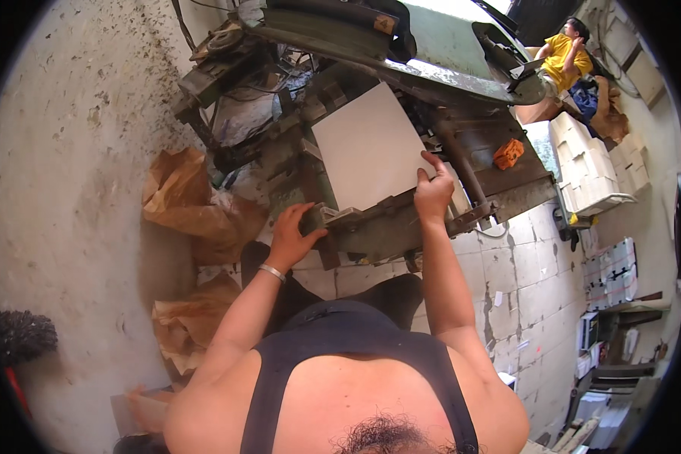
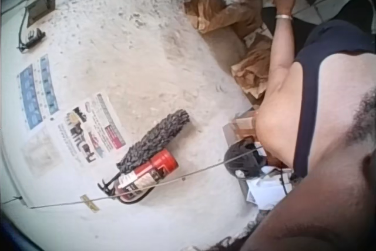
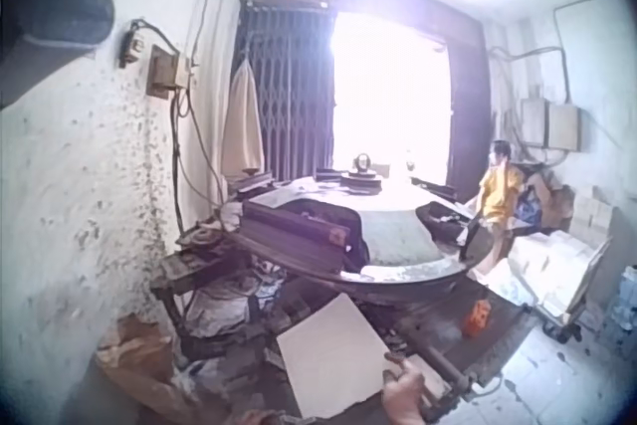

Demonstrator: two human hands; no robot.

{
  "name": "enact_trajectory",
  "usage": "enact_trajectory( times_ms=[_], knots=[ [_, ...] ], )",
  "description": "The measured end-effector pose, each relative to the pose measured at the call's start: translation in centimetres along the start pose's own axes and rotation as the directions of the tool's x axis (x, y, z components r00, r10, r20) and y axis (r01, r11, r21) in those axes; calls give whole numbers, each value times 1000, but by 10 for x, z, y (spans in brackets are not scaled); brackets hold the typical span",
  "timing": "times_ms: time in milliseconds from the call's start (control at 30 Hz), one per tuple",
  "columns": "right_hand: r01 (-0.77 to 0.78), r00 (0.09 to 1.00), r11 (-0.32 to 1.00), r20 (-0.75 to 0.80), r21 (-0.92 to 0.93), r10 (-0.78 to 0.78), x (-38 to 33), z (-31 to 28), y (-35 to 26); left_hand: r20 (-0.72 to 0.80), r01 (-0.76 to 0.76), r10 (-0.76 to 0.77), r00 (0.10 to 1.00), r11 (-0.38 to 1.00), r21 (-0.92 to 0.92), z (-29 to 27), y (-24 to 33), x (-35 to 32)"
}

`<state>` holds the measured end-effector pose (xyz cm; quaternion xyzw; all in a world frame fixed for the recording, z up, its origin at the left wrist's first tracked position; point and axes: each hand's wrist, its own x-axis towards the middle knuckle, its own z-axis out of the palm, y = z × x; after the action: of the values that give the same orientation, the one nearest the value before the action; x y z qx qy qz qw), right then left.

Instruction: The person removes a cut paper sample from a cutting machine, folds it, and holds it against a block of paper. The person then picks up a sheet of paper and positions it onto the machine bed against the guides.

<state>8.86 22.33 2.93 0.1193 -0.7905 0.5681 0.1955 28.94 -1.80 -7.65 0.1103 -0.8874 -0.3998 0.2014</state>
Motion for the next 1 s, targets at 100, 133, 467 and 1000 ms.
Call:
enact_trajectory(
  times_ms=[100, 133, 467, 1000],
  knots=[
    [51, 996, 990, 76, -134, -41, 3, 1, 6, -29, -34, 34, 999, 999, -3, 1, 0, 0],
    [54, 996, 989, 76, -139, -44, 3, 0, 6, -32, -36, 36, 999, 999, 3, 1, -1, 0],
    [149, 987, 978, 79, -146, -139, 7, 4, 4, -69, -43, 42, 997, 999, -16, 1, -8, 10],
    [200, 979, 971, 70, -129, -193, 18, 13, 14, -12, 44, -46, 999, 994, -100, 0, -9, 16]
  ],
)
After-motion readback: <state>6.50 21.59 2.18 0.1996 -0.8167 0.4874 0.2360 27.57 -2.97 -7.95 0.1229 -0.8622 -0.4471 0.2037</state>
